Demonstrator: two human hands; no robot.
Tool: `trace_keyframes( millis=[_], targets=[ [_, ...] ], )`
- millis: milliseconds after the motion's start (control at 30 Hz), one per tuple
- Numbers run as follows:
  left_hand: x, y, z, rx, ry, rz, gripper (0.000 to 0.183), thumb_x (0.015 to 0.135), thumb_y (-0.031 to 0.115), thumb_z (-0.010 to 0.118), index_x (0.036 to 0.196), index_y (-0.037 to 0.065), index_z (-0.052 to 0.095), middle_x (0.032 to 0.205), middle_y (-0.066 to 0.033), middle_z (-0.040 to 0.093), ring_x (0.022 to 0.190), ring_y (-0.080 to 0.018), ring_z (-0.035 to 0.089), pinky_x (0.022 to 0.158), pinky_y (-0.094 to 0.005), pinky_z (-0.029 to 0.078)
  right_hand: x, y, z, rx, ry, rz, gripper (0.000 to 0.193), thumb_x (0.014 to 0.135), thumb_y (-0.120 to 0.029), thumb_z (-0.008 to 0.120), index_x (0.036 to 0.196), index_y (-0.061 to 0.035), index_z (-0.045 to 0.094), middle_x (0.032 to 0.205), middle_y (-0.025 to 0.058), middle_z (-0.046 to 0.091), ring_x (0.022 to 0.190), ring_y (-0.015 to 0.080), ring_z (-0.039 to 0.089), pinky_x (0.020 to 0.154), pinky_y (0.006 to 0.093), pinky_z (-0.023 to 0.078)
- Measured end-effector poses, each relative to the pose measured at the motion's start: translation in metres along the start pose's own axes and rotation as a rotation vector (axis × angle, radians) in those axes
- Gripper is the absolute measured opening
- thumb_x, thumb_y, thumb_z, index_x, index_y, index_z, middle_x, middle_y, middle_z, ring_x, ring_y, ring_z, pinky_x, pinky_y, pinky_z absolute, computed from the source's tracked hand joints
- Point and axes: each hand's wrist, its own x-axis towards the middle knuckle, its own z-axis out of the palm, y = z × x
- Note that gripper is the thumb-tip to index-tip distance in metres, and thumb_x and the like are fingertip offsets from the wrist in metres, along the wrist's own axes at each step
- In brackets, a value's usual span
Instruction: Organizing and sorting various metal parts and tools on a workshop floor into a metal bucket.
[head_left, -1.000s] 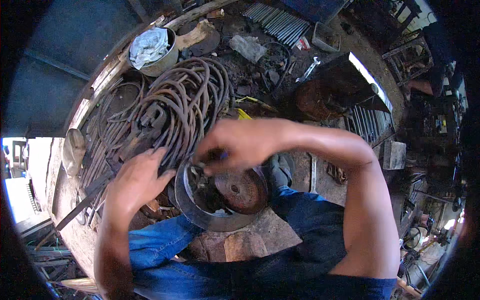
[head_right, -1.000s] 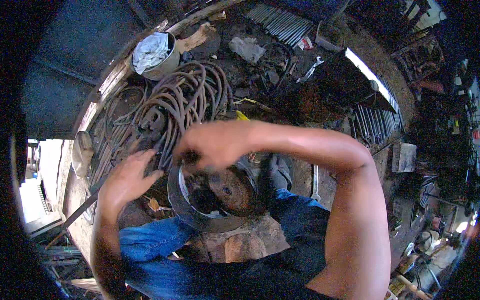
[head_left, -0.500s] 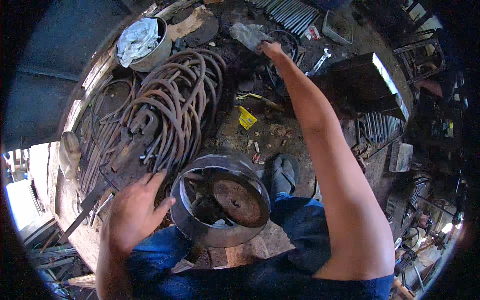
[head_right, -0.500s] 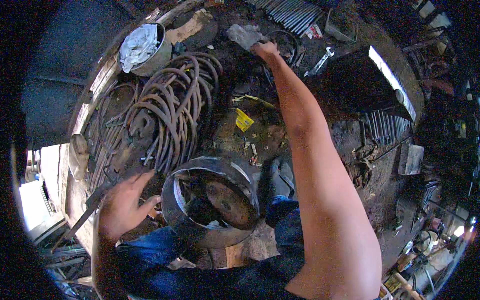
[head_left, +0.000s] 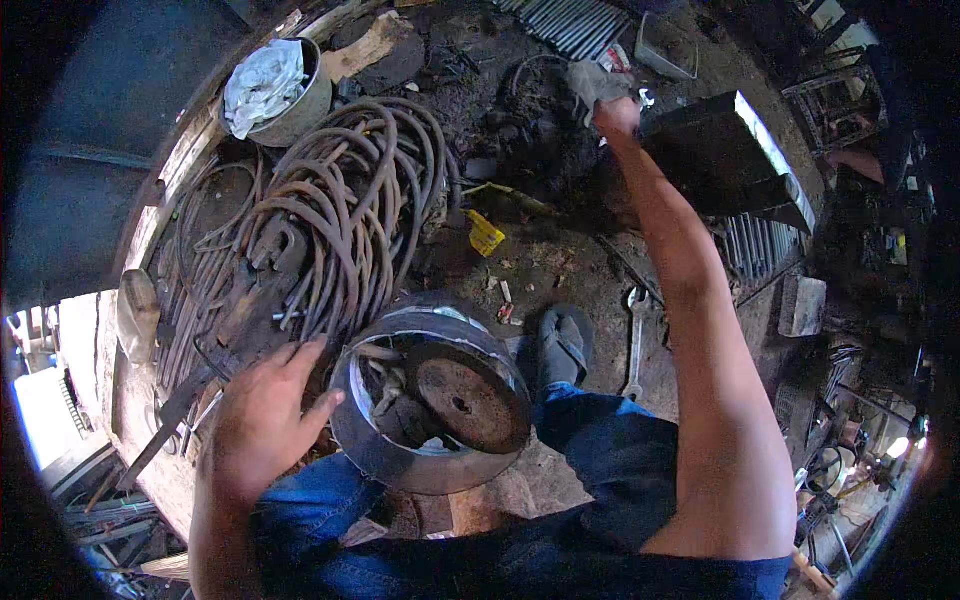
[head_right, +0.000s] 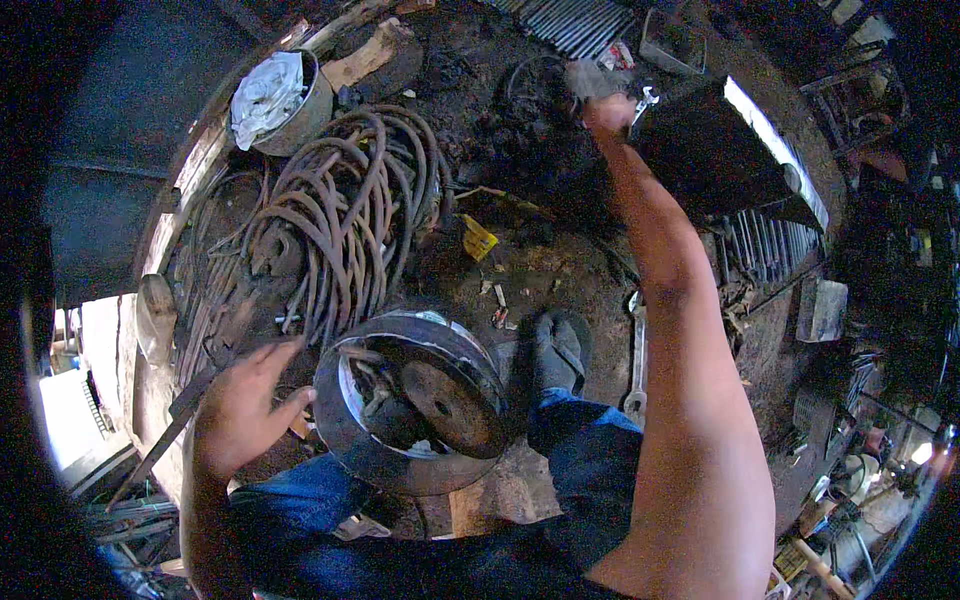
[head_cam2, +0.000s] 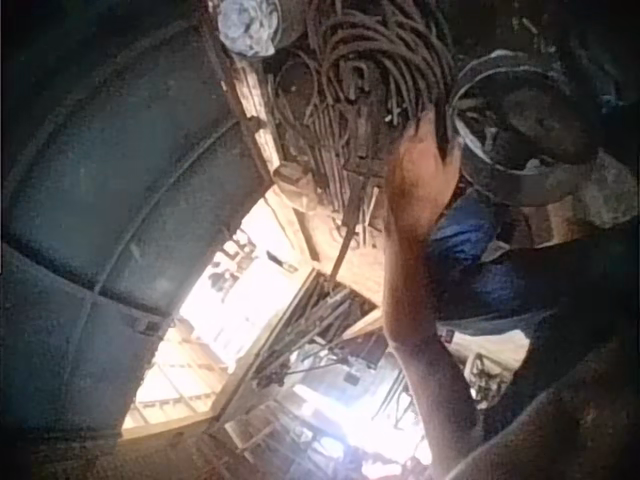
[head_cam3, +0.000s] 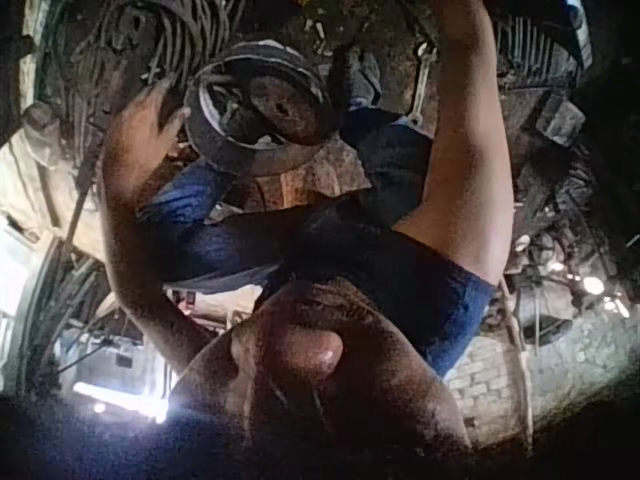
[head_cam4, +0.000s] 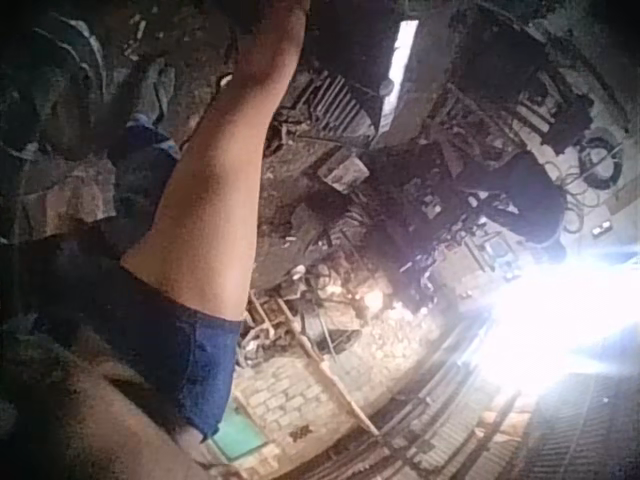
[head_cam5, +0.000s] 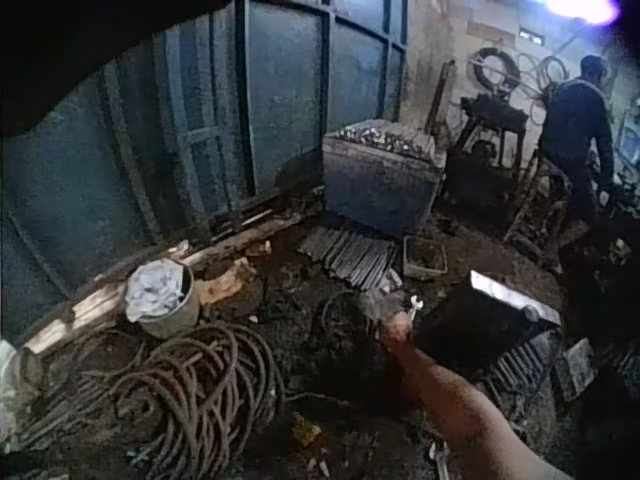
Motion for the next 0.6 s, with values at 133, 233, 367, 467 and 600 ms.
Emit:
trace_keyframes(
  millis=[133, 233, 367, 467, 600],
  targets=[
    [0.0, -0.006, 0.004, 0.029, -0.022, -0.096, 0.053, 0.085, 0.028, 0.063, 0.125, -0.004, 0.05, 0.114, -0.0259, 0.057, 0.103, -0.0417, 0.057, 0.09, -0.0452, 0.046, -0.037, -0.04, -0.019, -0.095, -0.576, -0.058, 0.025, 0.074, -0.024, 0.064, 0.096, -0.0146, 0.071, 0.094, 0.011, 0.069, 0.089, 0.0325, 0.067, 0.078, 0.0479, 0.052],
    [0.01, 0.003, 0.0, 0.003, -0.049, -0.1, 0.053, 0.084, 0.027, 0.064, 0.126, -0.004, 0.049, 0.117, -0.0262, 0.056, 0.107, -0.0414, 0.055, 0.093, -0.0441, 0.044, -0.054, -0.023, -0.044, 0.12, -0.725, -0.295, 0.044, 0.079, -0.041, 0.06, 0.11, -0.0098, 0.067, 0.118, 0.0113, 0.063, 0.109, 0.0327, 0.061, 0.089, 0.0473, 0.05],
    [0.015, 0.004, -0.001, -0.047, -0.065, -0.157, 0.054, 0.083, 0.025, 0.065, 0.126, -0.004, 0.049, 0.12, -0.0268, 0.055, 0.111, -0.0413, 0.053, 0.097, -0.0426, 0.042, -0.071, -0.094, -0.18, 0.063, -0.492, -0.371, 0.032, 0.077, -0.029, 0.06, 0.101, -0.007, 0.065, 0.11, 0.0162, 0.063, 0.092, 0.0319, 0.066, 0.074, 0.0456, 0.055],
    [0.024, 0.006, 0.0, -0.055, -0.069, -0.117, 0.054, 0.083, 0.024, 0.066, 0.126, -0.005, 0.049, 0.12, -0.0272, 0.055, 0.111, -0.0416, 0.054, 0.096, -0.0426, 0.042, -0.045, -0.117, -0.13, 0.288, -0.316, -0.37, 0.029, 0.079, -0.026, 0.06, 0.096, -0.0035, 0.064, 0.102, 0.0222, 0.063, 0.089, 0.0347, 0.065, 0.07, 0.0453, 0.055],
    [0.027, 0.002, -0.004, -0.019, -0.073, -0.138, 0.054, 0.082, 0.022, 0.066, 0.126, -0.005, 0.049, 0.12, -0.0274, 0.055, 0.11, -0.0418, 0.054, 0.095, -0.0424, 0.043, -0.029, -0.16, -0.108, 0.467, -0.588, -0.486, 0.036, 0.079, -0.028, 0.064, 0.105, -0.0022, 0.064, 0.11, 0.0213, 0.063, 0.102, 0.0418, 0.061, 0.084, 0.0461, 0.053]
  ],
)
